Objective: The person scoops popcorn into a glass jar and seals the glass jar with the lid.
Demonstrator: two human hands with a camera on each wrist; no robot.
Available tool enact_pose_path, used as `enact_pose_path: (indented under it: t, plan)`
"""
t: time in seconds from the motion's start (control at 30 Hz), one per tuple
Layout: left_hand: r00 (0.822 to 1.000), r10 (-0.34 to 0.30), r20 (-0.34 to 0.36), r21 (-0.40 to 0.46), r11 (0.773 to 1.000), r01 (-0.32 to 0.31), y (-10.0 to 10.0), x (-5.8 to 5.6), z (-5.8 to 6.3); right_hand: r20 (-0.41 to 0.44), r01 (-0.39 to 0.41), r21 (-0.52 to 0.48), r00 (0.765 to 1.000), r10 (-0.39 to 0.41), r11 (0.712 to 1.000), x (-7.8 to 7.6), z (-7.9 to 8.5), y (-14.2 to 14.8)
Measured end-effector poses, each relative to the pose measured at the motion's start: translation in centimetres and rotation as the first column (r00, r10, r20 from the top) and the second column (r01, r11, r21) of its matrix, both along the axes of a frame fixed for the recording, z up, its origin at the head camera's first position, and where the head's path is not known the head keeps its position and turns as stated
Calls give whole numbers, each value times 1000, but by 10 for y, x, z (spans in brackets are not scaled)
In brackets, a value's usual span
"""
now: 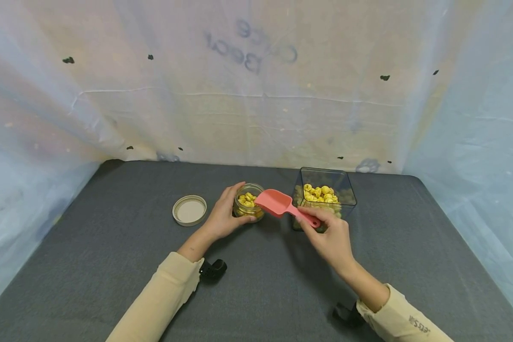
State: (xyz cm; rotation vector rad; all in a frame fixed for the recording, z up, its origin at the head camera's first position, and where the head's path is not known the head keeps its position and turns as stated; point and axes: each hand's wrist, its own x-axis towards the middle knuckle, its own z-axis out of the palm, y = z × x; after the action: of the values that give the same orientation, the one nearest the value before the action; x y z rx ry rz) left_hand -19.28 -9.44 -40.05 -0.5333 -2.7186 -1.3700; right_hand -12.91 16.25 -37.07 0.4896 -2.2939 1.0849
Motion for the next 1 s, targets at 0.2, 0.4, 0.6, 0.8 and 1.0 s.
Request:
enact_pose_path:
  t: [0.2, 0.4, 0.6, 0.8, 1.0]
  plan:
    - [1000, 0, -6, 2, 1000, 0, 1, 0, 0, 27, 4, 13, 1000, -4, 1000, 1, -1, 0]
    - [1000, -2, 8, -5, 1000, 2, 2, -1, 0, 62, 27, 2, 998, -27, 1000, 1, 1, 1]
    - [1000, -6, 14, -1, 1000, 6, 3, -1, 0, 57, 14, -26, 998, -13, 1000, 0, 3, 2]
    - [1000, -6, -13, -25, 1000, 6, 4, 1, 1, 58, -35, -121, 997, 42, 992, 2, 9, 5]
    - [1000, -5, -11, -74, 997, 4, 5, 3, 6, 114, -32, -188, 992, 54, 982, 4, 21, 9]
